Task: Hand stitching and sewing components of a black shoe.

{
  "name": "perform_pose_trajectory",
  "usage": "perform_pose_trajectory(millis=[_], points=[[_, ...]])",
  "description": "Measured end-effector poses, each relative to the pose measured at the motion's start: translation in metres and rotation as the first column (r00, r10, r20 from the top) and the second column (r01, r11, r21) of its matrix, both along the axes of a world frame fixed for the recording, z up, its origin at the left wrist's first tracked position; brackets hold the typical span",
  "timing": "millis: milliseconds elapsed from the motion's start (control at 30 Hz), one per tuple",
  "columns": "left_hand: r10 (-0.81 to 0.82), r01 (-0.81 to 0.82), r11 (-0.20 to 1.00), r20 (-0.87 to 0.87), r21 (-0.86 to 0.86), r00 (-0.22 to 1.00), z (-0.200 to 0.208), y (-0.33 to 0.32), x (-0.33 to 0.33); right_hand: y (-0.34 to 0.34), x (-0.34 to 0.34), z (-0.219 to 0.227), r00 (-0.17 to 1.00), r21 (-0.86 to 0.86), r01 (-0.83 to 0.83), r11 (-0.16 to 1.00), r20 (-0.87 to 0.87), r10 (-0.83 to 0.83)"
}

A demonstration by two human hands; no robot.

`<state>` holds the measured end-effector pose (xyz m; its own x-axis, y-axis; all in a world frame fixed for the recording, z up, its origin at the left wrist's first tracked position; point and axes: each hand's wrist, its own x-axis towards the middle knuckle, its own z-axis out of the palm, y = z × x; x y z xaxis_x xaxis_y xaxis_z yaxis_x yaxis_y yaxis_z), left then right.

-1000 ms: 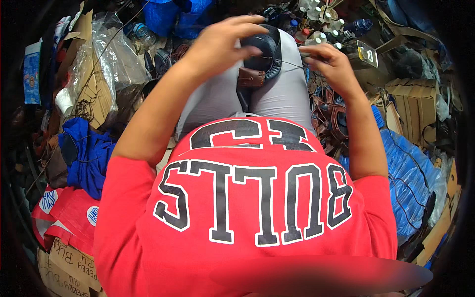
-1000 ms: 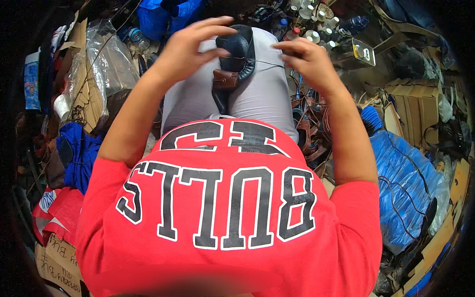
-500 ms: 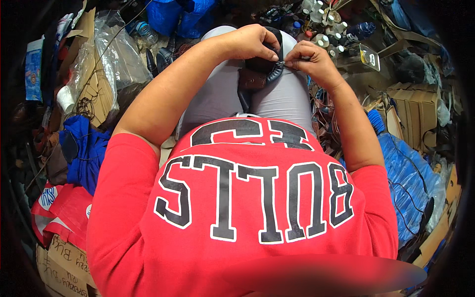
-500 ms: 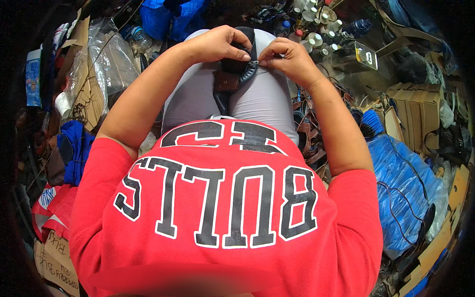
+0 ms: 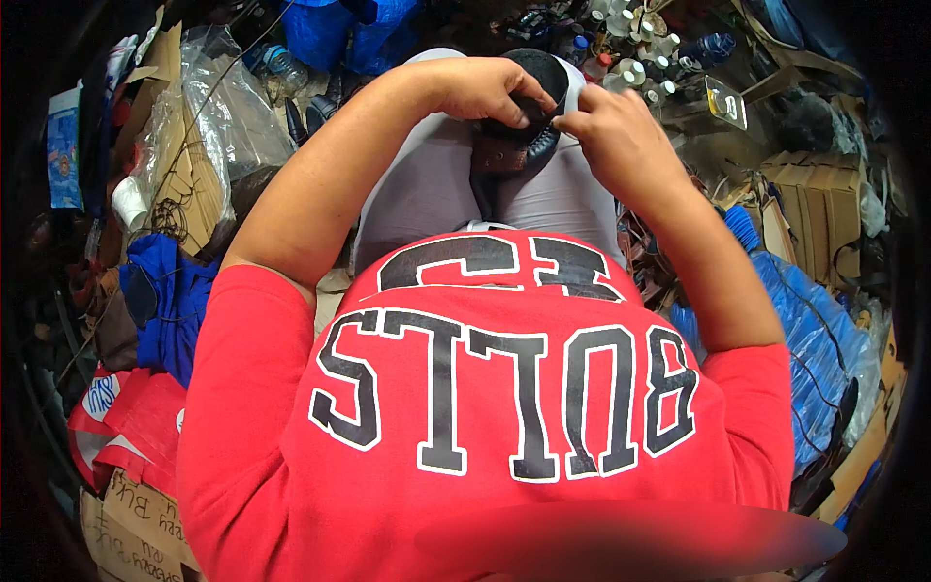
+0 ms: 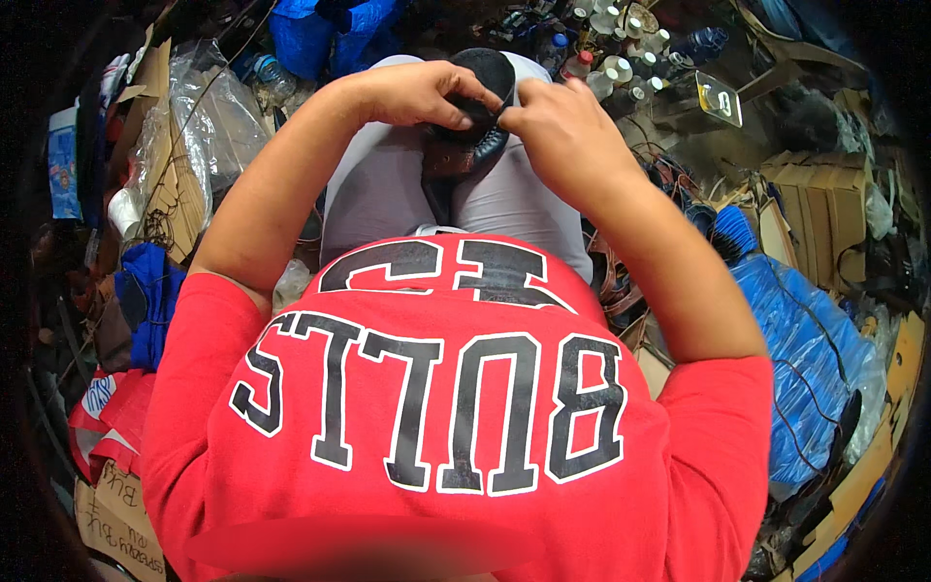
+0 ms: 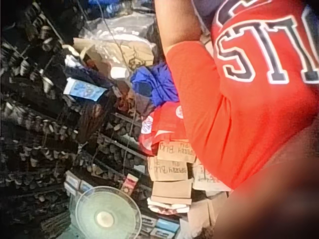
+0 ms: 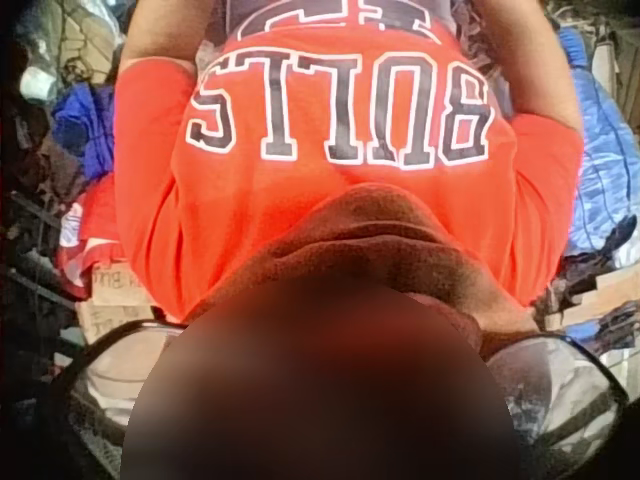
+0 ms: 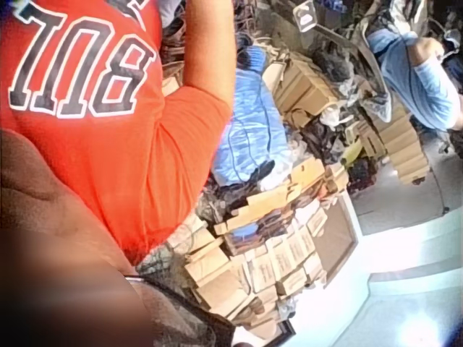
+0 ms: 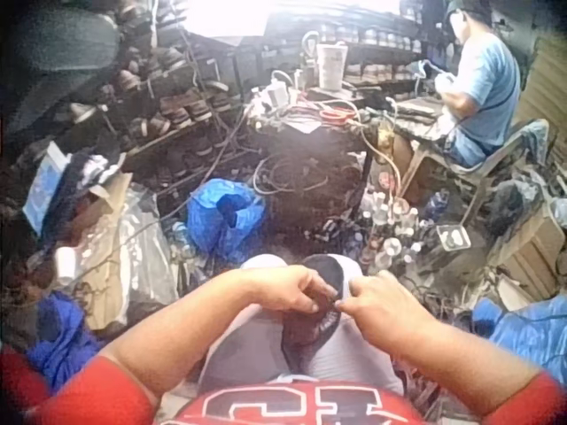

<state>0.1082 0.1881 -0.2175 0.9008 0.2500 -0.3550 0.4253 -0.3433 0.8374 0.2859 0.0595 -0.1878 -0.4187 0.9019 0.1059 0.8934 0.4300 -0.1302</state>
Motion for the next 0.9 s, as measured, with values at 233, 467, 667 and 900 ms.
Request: perform_pose_trajectory(millis=[233, 467, 667, 900], points=[[0.073, -0.089, 0.940, 0.060, 0.330, 0.996, -0.001, 0.002, 0.011, 0.029, -0.008, -0.007, 0.983, -0.224, 0.076, 0.972, -0.148, -0.111], [0.277, -0.562, 0.584, 0.508, 0.585, 0.816, -0.006, -0.036, -0.029, 0.019, 0.035, -0.018, 0.457, -0.724, -0.108, 0.682, -0.645, -0.612], [0.209, -0.335, 0.786, 0.287, 0.520, 0.935, -0.016, -0.030, -0.087, 0.003, 0.041, -0.054, 0.777, -0.311, -0.098, 0.945, -0.618, -0.122], [0.790, -0.767, 0.588, 0.389, -0.259, 0.474, 0.023, -0.014, -0.082, 0.033, 0.042, -0.081, -0.566, -0.585, 0.077, 0.808, -0.692, -0.448]])
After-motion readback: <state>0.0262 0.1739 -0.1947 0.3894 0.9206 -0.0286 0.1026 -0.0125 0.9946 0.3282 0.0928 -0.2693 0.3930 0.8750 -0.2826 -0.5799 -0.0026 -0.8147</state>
